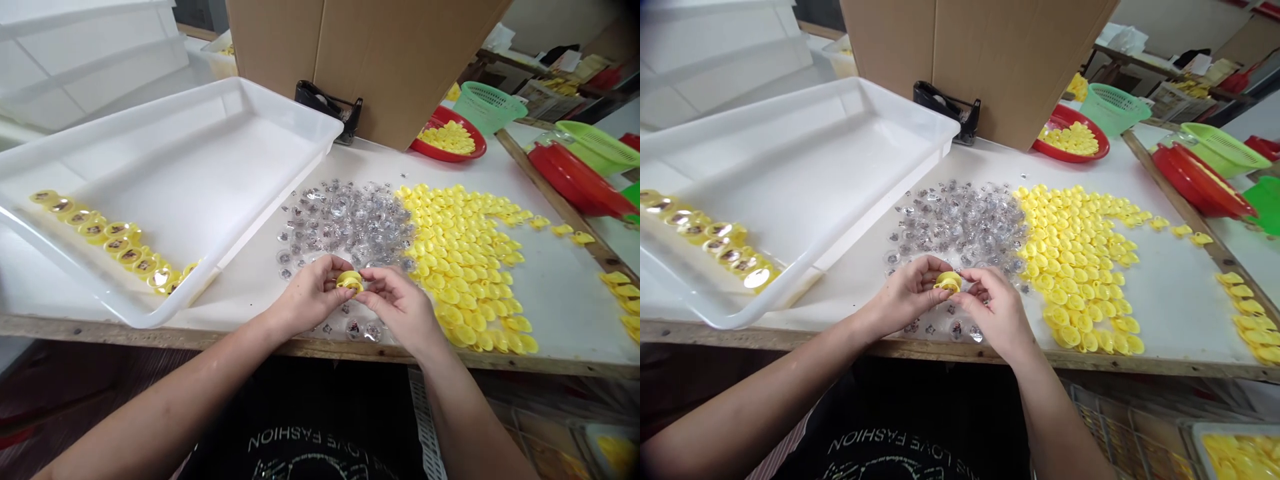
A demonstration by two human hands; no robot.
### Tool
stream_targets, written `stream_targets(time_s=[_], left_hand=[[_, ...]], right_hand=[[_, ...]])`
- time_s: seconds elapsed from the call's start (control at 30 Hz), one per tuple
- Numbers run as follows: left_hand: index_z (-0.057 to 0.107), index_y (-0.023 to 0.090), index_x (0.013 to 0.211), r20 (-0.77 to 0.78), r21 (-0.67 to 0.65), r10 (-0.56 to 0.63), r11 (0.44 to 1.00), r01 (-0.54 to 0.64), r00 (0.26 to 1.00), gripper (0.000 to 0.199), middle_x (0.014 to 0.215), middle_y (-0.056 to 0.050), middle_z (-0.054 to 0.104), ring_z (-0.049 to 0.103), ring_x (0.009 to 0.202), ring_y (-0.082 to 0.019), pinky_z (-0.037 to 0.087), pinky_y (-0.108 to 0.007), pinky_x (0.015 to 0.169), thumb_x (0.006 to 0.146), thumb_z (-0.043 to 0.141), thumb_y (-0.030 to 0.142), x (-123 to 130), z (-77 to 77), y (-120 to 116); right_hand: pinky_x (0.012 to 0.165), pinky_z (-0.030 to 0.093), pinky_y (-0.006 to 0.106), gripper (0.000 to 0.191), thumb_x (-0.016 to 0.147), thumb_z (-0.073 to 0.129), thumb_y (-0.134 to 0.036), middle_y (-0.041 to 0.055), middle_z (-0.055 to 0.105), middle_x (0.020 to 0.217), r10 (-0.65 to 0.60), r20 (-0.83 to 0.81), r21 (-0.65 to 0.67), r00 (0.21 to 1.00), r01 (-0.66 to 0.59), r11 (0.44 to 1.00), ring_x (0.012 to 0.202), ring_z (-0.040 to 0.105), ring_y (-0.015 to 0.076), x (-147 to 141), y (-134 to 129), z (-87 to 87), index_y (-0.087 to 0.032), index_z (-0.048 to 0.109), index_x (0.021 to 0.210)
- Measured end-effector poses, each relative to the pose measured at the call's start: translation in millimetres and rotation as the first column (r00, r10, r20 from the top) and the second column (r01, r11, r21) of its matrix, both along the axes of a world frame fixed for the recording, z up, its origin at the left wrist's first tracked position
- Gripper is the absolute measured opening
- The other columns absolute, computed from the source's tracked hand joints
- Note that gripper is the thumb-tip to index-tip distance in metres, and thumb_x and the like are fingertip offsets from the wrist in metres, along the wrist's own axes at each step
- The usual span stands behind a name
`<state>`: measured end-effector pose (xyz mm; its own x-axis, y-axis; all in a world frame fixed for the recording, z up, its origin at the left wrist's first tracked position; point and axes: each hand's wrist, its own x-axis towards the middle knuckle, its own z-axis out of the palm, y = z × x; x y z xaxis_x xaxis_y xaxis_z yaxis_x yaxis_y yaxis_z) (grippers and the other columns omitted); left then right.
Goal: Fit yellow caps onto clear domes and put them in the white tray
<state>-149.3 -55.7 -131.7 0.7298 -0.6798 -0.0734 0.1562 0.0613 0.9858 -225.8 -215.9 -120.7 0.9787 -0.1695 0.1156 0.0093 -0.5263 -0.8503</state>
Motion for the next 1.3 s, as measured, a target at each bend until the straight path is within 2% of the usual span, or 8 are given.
stream_targets(time_s=[0.17,0.47,0.73,0.87,0.97,1.03,1.17,1.3], left_hand=[[0.060,0.015,0.098,0.268,0.106,0.045,0.991,-0.076,0.962,0.025,0.095,-0.007,0.064,0.062,0.078,-0.015,0.051,-0.029,0.070,0.077,0.068,0.027,1,-5.4,2],[0.066,0.015,0.091,0.424,0.284,-0.020,0.952,-0.112,0.905,0.016,0.079,-0.002,0.068,0.061,0.071,-0.015,0.044,-0.026,0.064,0.078,0.066,0.025,1,10.6,4],[0.067,0.014,0.093,0.312,0.396,-0.053,0.915,-0.079,0.949,0.022,0.078,-0.004,0.067,0.057,0.068,-0.014,0.042,-0.025,0.061,0.077,0.066,0.029,-3,15.2,-2],[0.061,0.015,0.107,0.324,0.317,0.075,0.930,-0.183,0.943,0.034,0.082,-0.004,0.067,0.058,0.068,-0.013,0.045,-0.024,0.061,0.078,0.065,0.032,22,37.6,30],[0.059,0.015,0.107,0.523,0.416,0.156,0.812,-0.410,0.838,0.039,0.081,-0.003,0.066,0.058,0.068,-0.012,0.045,-0.024,0.062,0.074,0.066,0.034,69,69.2,89],[0.063,0.016,0.099,0.572,0.594,0.024,0.677,-0.434,0.820,0.034,0.081,-0.003,0.066,0.058,0.070,-0.014,0.044,-0.025,0.063,0.071,0.065,0.035,105,85.0,134],[0.067,0.019,0.098,0.271,0.883,-0.281,0.454,-0.121,0.921,0.035,0.084,-0.002,0.068,0.059,0.070,-0.014,0.043,-0.023,0.061,0.066,0.067,0.034,153,83.0,196],[0.073,0.021,0.090,0.111,0.915,-0.370,0.400,0.050,0.922,0.033,0.083,-0.002,0.070,0.058,0.064,-0.012,0.041,-0.022,0.058,0.058,0.071,0.028,160,58.4,205]], right_hand=[[0.071,0.054,0.026,0.019,0.079,0.069,-0.027,0.0000,0.065,0.084,0.017,-0.016,0.324,1.000,-0.011,0.946,0.079,0.062,0.0135,-1,0,-7.8,-0.021,0.060,0.093],[0.071,0.053,0.028,0.016,0.082,0.067,-0.028,0.0022,0.067,0.088,-0.013,0.049,0.280,0.999,-0.001,0.960,0.078,0.064,0.0147,-6,4,-14.9,-0.021,0.063,0.095],[0.070,0.056,0.024,0.029,0.074,0.072,-0.037,0.0027,0.069,0.084,-0.108,-0.109,0.366,0.988,0.141,0.920,0.075,0.067,0.0161,-3,2,-17.9,-0.022,0.066,0.098],[0.073,0.058,0.026,0.046,0.074,0.070,-0.047,0.0071,0.070,0.096,-0.125,-0.088,0.387,0.988,0.150,0.910,0.083,0.068,0.0194,-1,-3,-22.7,-0.022,0.062,0.113],[0.068,0.059,0.024,0.050,0.074,0.068,-0.051,0.0076,0.070,0.096,-0.203,-0.085,0.335,0.975,0.220,0.916,0.079,0.069,0.0193,-1,-5,-26.2,-0.022,0.060,0.114],[0.066,0.059,0.024,0.050,0.073,0.067,-0.053,0.0074,0.070,0.094,-0.229,-0.077,0.300,0.970,0.242,0.923,0.075,0.069,0.0194,0,-5,-28.1,-0.022,0.060,0.111],[0.068,0.059,0.024,0.050,0.074,0.065,-0.054,0.0062,0.070,0.093,-0.216,-0.048,0.239,0.975,0.222,0.945,0.076,0.069,0.0192,3,-3,-32.5,-0.023,0.059,0.112],[0.070,0.060,0.028,0.050,0.073,0.065,-0.053,0.0056,0.070,0.091,-0.224,-0.048,0.198,0.973,0.229,0.953,0.079,0.069,0.0213,5,-2,-34.8,-0.025,0.057,0.115]])
